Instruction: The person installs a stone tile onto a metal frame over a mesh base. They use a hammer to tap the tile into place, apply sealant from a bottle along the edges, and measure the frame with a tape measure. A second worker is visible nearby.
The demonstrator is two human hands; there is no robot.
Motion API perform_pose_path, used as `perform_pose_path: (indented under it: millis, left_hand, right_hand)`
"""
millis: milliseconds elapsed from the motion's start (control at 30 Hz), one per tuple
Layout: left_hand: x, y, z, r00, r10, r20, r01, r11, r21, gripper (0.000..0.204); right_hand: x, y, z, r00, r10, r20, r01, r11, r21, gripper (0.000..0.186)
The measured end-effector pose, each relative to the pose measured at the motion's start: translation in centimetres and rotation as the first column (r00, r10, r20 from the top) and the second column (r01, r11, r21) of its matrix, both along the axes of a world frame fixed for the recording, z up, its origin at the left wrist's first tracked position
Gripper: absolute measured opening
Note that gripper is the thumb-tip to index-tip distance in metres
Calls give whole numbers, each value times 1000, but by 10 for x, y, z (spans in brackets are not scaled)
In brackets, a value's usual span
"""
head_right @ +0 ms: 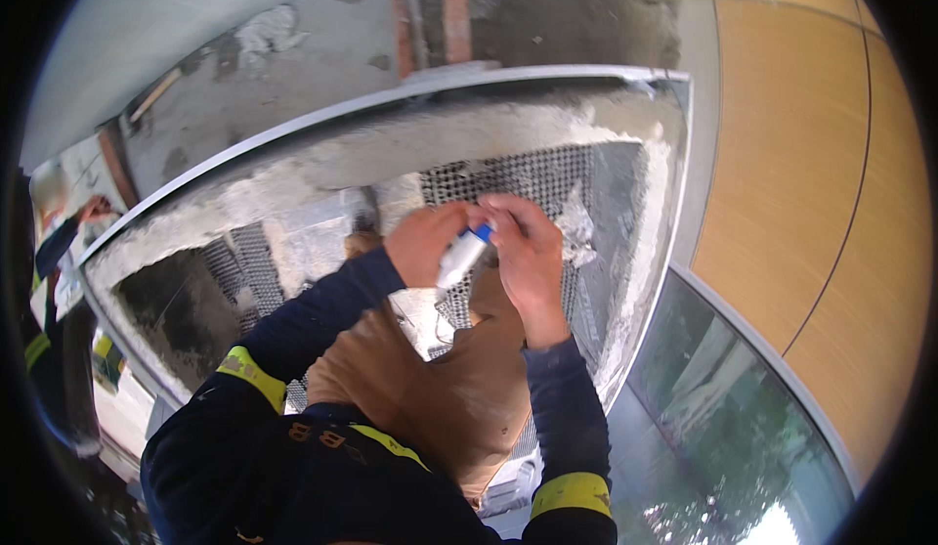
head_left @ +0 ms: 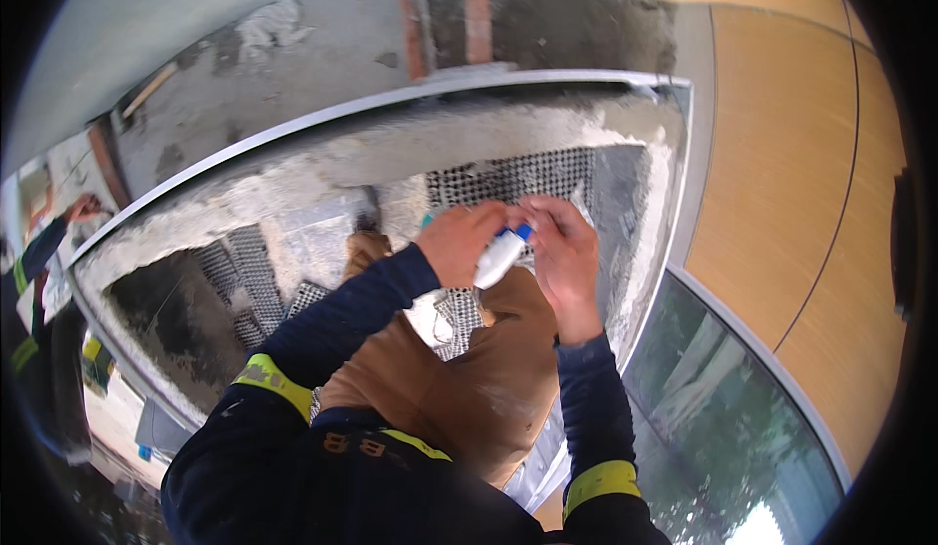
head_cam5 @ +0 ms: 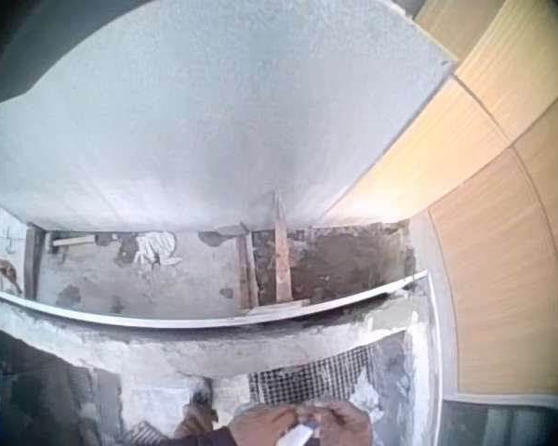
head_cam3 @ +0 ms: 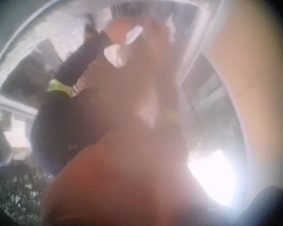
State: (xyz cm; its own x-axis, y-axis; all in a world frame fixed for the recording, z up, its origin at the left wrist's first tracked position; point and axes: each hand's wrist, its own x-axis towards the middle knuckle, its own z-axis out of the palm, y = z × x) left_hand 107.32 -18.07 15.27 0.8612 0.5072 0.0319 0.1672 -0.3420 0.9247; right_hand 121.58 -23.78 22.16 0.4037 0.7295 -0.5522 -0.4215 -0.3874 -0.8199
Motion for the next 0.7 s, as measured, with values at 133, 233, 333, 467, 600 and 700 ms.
perform_pose_path:
  millis: [133,233,333,467,600,700]
  left_hand:
    - [25,13,-33,993,89,76,-84,994,-66,52]
    - [43,4,-48,962,264,65,-252,956,-151,44]
    - [55,-33,-70,902,430,-42,-432,892,-135,41]
    - [73,-95,-123,800,566,-199,-589,805,-79,41]
    - [95,-142,-170,716,615,-330,-684,712,-157,44]
    - [101,-135,-190,697,619,-362,-713,651,-260,46]
  right_hand:
    - [71,8,-33,987,124,105,-95,965,-244,11]
    - [162,-6,-65,707,543,454,-228,782,-580,13]
    - [275,-9,-101,-105,688,718,-361,647,-672,17]
    - [372,57,-105,-568,492,660,-541,381,-750,28]
    - [425,87,-135,-563,607,561,-527,260,-809,44]
    - [417,97,-150,-542,609,579,-554,259,-791,48]
